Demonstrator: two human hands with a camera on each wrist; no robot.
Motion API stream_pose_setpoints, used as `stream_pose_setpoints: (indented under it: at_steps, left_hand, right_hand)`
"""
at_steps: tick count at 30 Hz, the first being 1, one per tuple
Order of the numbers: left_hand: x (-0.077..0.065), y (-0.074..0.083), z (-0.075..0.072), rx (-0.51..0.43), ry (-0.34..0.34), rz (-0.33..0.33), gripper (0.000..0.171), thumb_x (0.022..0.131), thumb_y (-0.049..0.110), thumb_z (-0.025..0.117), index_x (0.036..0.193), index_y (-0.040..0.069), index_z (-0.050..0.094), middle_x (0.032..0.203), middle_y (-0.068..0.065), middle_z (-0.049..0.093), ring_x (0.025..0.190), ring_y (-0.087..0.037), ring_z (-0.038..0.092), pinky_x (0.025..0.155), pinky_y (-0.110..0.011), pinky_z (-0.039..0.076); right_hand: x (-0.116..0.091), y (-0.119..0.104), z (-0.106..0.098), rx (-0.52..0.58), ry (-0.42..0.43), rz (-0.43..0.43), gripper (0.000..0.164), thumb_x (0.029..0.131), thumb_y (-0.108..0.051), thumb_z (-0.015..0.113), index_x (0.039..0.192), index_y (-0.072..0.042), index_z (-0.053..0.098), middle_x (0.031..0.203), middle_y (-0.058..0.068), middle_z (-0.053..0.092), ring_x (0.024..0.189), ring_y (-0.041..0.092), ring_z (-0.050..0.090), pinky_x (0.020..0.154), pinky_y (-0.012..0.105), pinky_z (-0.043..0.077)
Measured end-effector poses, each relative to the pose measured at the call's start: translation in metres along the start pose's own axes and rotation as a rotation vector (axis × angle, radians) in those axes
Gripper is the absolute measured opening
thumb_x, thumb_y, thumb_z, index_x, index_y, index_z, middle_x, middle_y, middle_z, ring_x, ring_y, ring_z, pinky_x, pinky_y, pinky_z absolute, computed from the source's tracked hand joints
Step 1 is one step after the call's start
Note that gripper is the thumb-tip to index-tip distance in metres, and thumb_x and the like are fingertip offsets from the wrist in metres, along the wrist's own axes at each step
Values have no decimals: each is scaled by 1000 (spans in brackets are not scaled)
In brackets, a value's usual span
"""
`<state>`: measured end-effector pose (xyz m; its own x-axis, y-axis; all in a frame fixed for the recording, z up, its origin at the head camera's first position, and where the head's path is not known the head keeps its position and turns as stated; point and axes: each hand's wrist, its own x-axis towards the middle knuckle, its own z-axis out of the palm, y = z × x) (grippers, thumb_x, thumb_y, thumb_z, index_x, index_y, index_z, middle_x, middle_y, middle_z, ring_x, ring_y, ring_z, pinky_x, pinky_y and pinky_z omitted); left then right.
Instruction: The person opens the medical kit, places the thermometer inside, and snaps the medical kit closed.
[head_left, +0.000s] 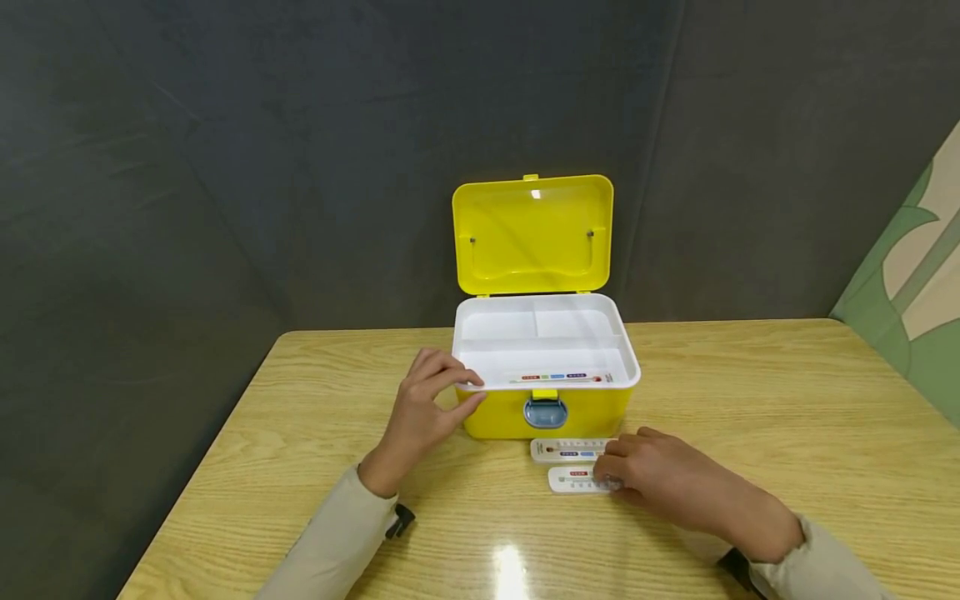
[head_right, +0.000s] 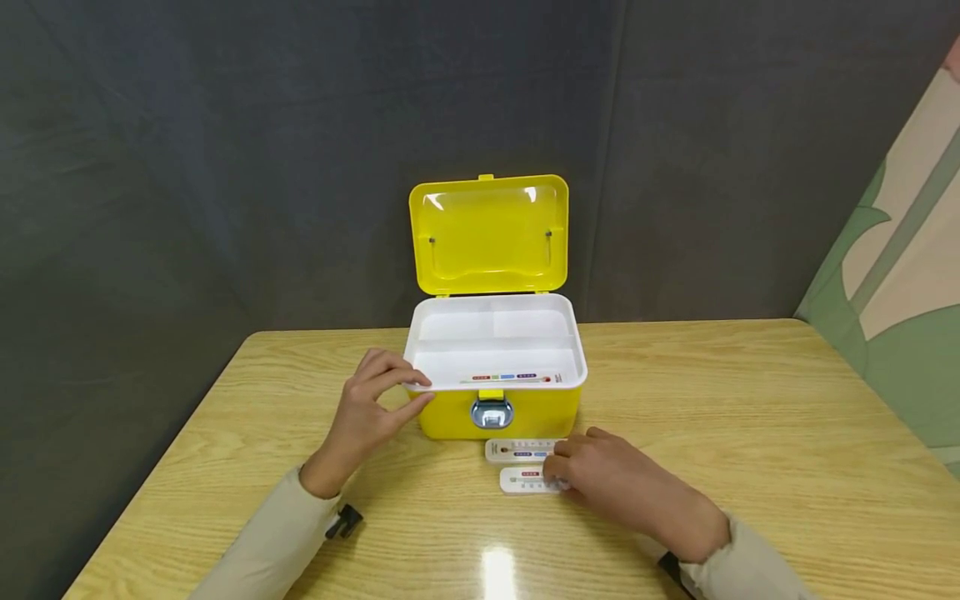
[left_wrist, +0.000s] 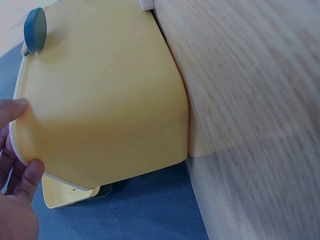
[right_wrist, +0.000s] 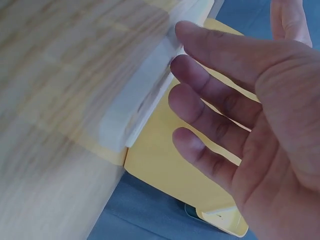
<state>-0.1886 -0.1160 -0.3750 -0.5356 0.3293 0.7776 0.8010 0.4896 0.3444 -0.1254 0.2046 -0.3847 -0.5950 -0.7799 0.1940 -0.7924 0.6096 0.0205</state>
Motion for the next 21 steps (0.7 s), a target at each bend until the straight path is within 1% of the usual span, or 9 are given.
stream_pose_setpoints:
  at_steps: [3,7,10,15,21]
  left_hand:
    - [0,0,0,0,6,7,18,73,6,87,86,10,75,86,-2,62,89,-17,52,79,-29,49]
    - [0,-1,1,2,7,12,18,74,6,87,86,10,75,86,-1,62,89,-17,52,79,-29,49]
    - [-1,-1,1,5,-3,0,17,75,7,87,86,10,75,86,-1,62,90,-17,52,79,-29,49]
    - [-1,0,0,4,-19,-27,15,77,8,86,86,11,75,86,-1,62,90,-17,52,81,-30,49]
    - [0,1,-1,1,-24,-31,14,77,9,85,87,11,75,87,-1,62,91,-17,52,81,-31,49]
  right_hand:
    - [-1,0,-5,1,-21,40,31,73,-21,87,97,-26,69,91,-11,65,76,5,52,66,26,47]
    - [-2,2,-8,-4,-44,89,34,73,-24,88,101,-25,70,95,-10,64,79,5,52,68,29,48]
    - [-2,4,-8,-7,-59,105,34,73,-27,87,103,-24,70,97,-10,64,82,5,54,71,31,50]
    - [-1,5,-5,19,-115,134,33,76,-30,85,105,-24,71,98,-10,64,81,5,53,71,32,49]
    - [-1,6,-3,31,-149,145,34,77,-31,84,107,-24,70,99,-11,65,83,4,53,72,32,49]
